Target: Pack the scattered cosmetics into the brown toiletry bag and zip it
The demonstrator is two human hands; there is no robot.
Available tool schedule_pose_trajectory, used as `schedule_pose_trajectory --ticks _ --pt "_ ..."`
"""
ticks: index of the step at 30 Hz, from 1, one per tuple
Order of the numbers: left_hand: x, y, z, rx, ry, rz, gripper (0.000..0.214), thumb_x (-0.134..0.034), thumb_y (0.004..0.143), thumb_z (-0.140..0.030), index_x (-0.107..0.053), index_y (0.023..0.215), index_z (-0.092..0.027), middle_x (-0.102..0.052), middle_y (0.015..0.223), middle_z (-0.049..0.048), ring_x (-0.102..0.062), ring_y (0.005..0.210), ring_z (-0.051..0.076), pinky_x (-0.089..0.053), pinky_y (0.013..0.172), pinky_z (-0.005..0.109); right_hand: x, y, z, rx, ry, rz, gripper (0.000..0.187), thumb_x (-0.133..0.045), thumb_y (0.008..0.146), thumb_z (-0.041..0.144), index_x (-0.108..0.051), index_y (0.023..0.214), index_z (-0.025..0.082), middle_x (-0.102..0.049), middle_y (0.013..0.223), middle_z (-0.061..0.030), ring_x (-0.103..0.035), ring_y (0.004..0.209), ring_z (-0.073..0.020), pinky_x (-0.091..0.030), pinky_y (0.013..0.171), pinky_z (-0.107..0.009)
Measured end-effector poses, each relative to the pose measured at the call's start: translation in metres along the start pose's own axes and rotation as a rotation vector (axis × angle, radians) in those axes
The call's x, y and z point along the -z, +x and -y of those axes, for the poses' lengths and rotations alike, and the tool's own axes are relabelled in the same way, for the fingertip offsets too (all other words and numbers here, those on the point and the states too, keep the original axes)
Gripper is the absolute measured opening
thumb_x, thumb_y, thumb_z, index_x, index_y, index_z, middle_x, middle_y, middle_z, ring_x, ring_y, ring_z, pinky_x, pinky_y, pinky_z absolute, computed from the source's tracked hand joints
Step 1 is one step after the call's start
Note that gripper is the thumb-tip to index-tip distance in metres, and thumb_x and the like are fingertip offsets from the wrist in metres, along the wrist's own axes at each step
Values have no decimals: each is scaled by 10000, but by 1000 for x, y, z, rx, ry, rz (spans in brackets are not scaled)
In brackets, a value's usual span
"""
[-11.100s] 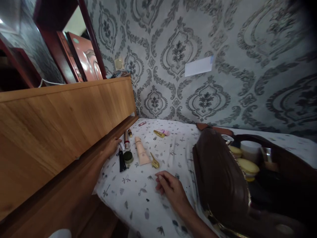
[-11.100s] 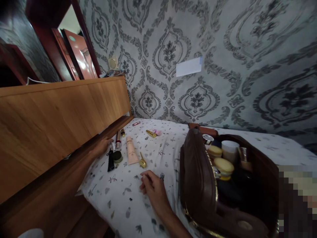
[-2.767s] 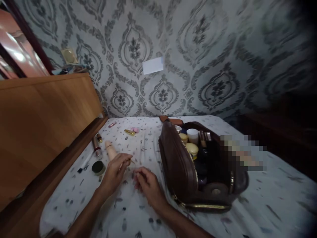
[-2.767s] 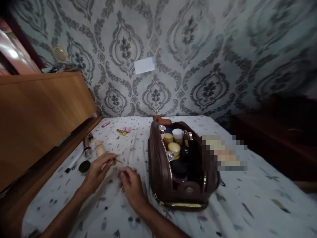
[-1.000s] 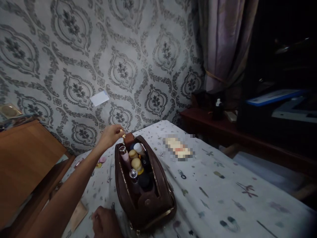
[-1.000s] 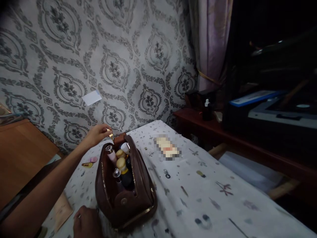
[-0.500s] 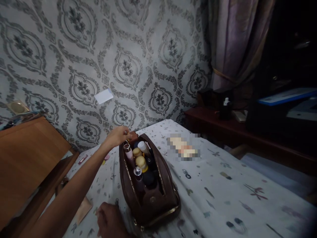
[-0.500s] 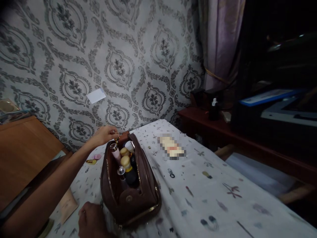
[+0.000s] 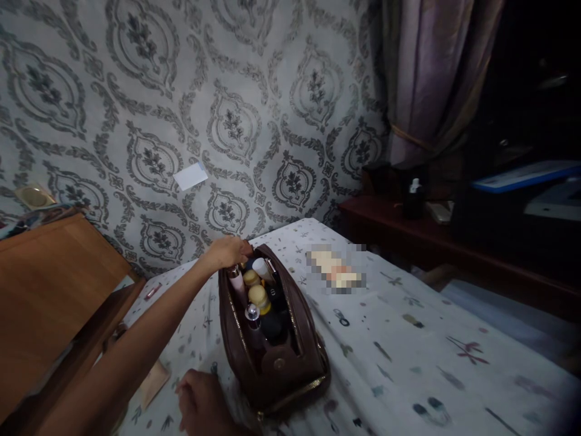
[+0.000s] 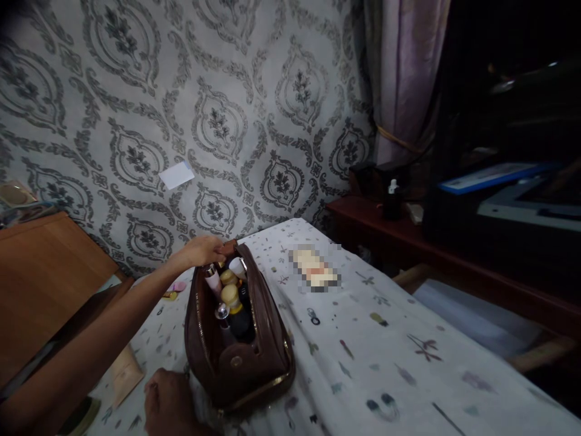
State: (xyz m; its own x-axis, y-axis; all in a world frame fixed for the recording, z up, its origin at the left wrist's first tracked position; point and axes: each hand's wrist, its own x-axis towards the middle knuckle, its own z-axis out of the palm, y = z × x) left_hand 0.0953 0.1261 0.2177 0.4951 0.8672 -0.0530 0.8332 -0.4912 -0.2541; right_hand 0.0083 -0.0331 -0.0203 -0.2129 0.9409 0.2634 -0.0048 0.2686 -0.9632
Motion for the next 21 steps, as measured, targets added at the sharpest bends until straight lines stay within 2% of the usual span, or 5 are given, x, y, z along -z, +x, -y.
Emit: schedule_pose_trajectory --ticks 5,11,15,18,21 --pt "-5 7 2 -14 10 59 175 -580 751 -307 -721 772 -206 -684 722 50 -644 756 236 -383 617 272 -1 1 -1 9 -16 18 198 -487 893 332 -613 796 214 -488 596 15 -535 617 -158 -373 553 -235" --pt "-7 16 2 -23 29 119 181 -618 708 -326 -733 816 -238 -704 774 46 -651 803 257 -418 641 286 0 1 1 3 -29 7 195 -492 895 326 -625 800 218 -501 598 13 -542 628 -164 -377 570 -243" --pt "-6 20 -1 -44 44 168 229 -668 652 -274 -740 864 -229 -722 819 54 -651 799 255 -430 640 281 2 2 3 -20 -44 51 180 -501 888 305 -637 816 211 -524 602 13 -537 606 -155 -368 557 -236" --pt "-3 24 -2 -68 46 194 213 -684 619 -229 -738 824 -219 -718 779 40 -643 753 224 -417 620 258 4 2 7 -40 -55 55 175 -502 882 285 -644 823 201 -544 612 10 -536 601 -147 -364 554 -227" --pt "3 25 1 -64 35 191 134 -661 646 -238 -726 752 -190 -704 717 38 -617 683 188 -396 585 244 5 2 9 -44 -50 47 168 -513 876 289 -644 824 197 -554 627 11 -532 599 -136 -362 550 -215"
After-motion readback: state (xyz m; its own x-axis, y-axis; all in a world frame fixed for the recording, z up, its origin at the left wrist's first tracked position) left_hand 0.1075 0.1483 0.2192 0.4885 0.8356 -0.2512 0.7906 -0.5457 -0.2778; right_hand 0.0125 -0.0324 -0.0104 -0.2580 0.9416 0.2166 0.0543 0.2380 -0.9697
